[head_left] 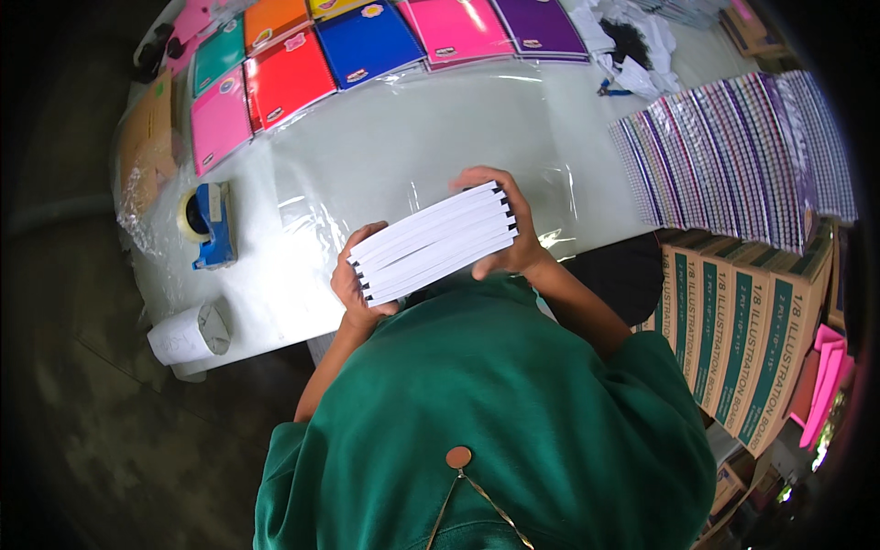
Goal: The person places a stack of notebooks into a plastic bag, folds the edges of the bag, and secures them with adhesive tape before placing the packaged stack onto a larger pile.
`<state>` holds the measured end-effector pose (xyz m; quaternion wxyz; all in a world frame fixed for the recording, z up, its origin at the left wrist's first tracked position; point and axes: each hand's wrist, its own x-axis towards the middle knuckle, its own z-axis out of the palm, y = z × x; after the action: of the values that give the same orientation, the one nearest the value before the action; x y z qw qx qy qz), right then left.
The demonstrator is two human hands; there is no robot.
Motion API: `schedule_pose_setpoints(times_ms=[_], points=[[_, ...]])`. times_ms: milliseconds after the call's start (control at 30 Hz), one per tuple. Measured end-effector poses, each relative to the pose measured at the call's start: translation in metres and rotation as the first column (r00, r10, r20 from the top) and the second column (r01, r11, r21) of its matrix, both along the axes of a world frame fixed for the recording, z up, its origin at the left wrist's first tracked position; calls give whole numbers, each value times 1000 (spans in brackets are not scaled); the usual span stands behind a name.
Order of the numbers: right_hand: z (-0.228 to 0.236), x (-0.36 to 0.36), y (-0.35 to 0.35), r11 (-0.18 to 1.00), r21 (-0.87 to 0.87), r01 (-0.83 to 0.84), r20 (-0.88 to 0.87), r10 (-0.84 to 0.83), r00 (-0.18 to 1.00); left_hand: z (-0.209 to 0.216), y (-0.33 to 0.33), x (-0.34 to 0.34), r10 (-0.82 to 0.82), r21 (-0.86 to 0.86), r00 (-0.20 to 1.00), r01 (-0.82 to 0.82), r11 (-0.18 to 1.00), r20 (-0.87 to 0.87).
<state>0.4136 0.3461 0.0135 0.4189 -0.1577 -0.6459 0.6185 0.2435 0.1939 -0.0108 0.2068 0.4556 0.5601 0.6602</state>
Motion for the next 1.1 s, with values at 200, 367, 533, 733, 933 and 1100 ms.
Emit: schedule_pose_setpoints(times_ms=[200, 367, 533, 733, 933, 1100], points=[[-23, 6, -7, 998, 66, -15, 81, 9, 997, -18, -2, 5, -66, -169, 969, 26, 985, -238], [-133, 15, 2, 906, 422, -3, 375, -172, 911, -77, -15, -17, -385, -426, 833, 204, 881, -397], [-34, -6, 5, 987, 132, 93, 423, -141, 895, 4, 15, -20, -139, -513, 968, 228, 828, 207], [-36, -41, 27, 920, -353, 169, 779, 189, 598, -18, 60, -75, -58, -738, 868, 452, 500, 493], [-60, -47, 44, 891, -413, 186, 776, 238, 584, -20, 64, -69, -34, -753, 901, 382, 535, 433], [-66, -43, 45, 874, -461, 155, 736, 279, 616, -13, 60, -62, -8, -759, 900, 372, 534, 435]])
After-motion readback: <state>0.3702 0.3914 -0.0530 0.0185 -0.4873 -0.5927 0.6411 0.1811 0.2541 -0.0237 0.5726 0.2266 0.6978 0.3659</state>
